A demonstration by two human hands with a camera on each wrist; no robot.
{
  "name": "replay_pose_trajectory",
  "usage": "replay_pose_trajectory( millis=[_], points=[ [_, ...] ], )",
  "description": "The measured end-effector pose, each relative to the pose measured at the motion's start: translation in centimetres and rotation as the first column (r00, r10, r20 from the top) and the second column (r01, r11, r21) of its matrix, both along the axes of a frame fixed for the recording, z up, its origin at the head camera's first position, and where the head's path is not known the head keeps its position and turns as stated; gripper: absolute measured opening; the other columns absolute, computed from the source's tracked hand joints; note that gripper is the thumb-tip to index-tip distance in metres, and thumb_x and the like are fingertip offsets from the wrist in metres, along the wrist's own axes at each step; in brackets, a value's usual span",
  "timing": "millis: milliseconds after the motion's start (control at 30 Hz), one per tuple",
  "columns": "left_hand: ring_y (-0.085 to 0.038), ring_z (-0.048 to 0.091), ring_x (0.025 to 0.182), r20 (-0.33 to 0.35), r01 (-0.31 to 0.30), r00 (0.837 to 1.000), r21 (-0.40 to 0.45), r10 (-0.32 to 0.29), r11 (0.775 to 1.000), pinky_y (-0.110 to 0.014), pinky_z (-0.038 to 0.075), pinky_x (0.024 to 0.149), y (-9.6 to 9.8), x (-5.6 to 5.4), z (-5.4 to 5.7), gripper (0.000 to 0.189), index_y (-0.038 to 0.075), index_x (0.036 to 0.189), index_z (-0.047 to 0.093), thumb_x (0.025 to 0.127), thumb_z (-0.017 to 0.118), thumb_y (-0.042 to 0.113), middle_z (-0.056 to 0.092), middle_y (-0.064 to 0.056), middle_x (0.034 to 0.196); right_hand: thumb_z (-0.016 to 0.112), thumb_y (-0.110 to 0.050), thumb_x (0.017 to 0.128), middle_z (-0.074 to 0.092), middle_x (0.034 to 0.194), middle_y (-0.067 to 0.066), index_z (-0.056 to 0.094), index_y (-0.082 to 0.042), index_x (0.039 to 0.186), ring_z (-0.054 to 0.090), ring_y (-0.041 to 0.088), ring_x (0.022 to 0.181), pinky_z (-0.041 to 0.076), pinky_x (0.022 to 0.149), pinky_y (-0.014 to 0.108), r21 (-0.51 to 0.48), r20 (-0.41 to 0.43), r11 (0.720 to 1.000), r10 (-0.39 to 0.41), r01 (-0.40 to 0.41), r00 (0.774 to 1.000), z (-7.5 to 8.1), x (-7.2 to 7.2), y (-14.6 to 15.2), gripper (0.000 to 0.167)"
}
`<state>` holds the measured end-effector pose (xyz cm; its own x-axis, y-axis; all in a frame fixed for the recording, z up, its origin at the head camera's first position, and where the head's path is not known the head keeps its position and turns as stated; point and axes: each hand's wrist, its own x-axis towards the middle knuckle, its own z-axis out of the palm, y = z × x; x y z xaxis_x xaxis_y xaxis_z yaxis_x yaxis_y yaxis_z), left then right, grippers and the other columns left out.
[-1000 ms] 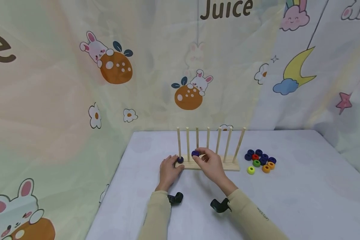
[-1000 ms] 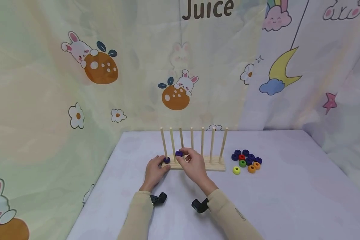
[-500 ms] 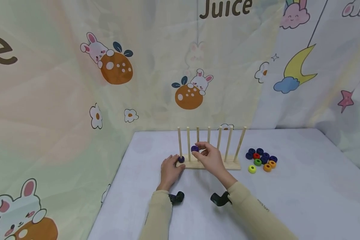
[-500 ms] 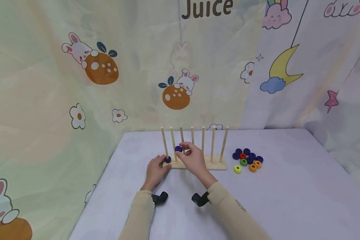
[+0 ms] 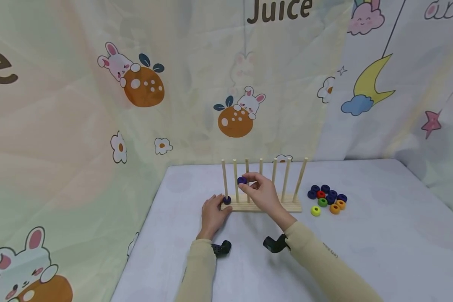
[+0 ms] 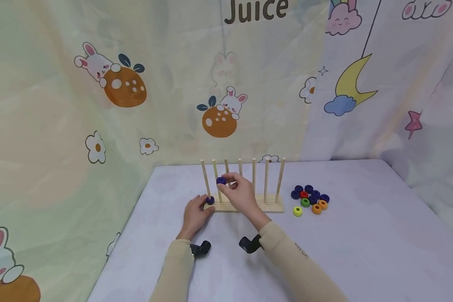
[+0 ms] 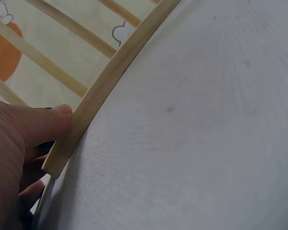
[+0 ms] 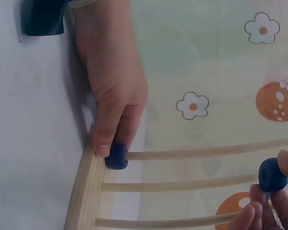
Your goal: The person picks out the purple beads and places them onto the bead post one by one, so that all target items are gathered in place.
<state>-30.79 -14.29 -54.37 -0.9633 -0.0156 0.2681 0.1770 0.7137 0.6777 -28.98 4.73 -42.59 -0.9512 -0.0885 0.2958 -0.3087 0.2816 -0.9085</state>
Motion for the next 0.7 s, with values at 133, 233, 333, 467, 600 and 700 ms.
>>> replay_pose_trajectory(
  millis=[133,233,333,467,600,700],
  points=[
    [-0.034,0.045,0.134,-0.026,0.009,1.0,0.009,-0.009,1.0,-0.049,0.022,0.117,0.0,0.0,0.0,0.054,0.002,0.129,0.062,0.083,0.077,0.026,0.061,-0.012,0.133,0.074,-0.02,0.088,0.068,0.104,0.01,0.067,-0.007,0.116,0.057,0.017,0.073,0.046,0.056,0.022,0.009,-0.018,1.0,0.008,-0.008,1.0,0.4,-0.2,0.1,0.032],
    [-0.034,0.045,0.134,-0.035,0.012,0.999,0.008,-0.012,1.0,-0.049,0.022,0.117,0.0,0.0,0.0,0.053,0.002,0.129,0.062,0.083,0.077,0.025,0.061,-0.013,0.133,0.074,-0.021,0.088,0.068,0.104,0.01,0.067,-0.008,0.116,0.058,0.018,0.073,0.046,0.055,0.023,0.006,-0.024,1.0,0.014,-0.014,1.0,0.8,-0.2,0.2,0.031],
    [-0.034,0.044,0.134,-0.031,0.011,0.999,0.006,-0.011,1.0,-0.049,0.021,0.117,0.0,0.0,-0.1,0.053,0.002,0.129,0.062,0.084,0.076,0.025,0.06,-0.013,0.134,0.074,-0.021,0.088,0.068,0.103,0.01,0.067,-0.009,0.116,0.058,0.019,0.073,0.046,0.055,0.023,0.001,-0.02,1.0,0.022,-0.022,1.0,1.0,-0.2,0.2,0.032],
    [-0.033,0.044,0.135,-0.021,0.009,1.0,0.007,-0.009,1.0,-0.048,0.02,0.118,0.0,-0.1,-0.2,0.053,0.003,0.13,0.061,0.085,0.076,0.025,0.06,-0.012,0.135,0.074,-0.02,0.087,0.068,0.104,0.01,0.068,-0.009,0.116,0.058,0.018,0.072,0.046,0.055,0.022,0.009,-0.014,1.0,0.026,-0.026,1.0,1.2,-0.3,0.1,0.032],
    [-0.034,0.044,0.134,-0.03,0.009,1.0,0.01,-0.009,1.0,-0.05,0.022,0.117,0.0,-0.1,-0.1,0.053,0.002,0.13,0.061,0.084,0.076,0.025,0.06,-0.013,0.134,0.074,-0.019,0.087,0.068,0.102,0.007,0.068,-0.011,0.115,0.058,0.017,0.071,0.045,0.054,0.023,0.017,-0.027,1.0,0.02,-0.02,0.999,1.6,-0.3,-0.2,0.029],
    [-0.035,0.045,0.133,-0.047,0.011,0.999,0.005,-0.01,1.0,-0.05,0.023,0.116,0.0,-0.1,-0.1,0.052,0.002,0.129,0.062,0.083,0.077,0.025,0.061,-0.013,0.133,0.074,-0.019,0.087,0.068,0.1,0.006,0.069,-0.011,0.113,0.057,0.016,0.069,0.044,0.053,0.023,0.017,-0.061,1.0,0.018,-0.017,0.998,2.2,-0.4,-0.5,0.028]
  ],
)
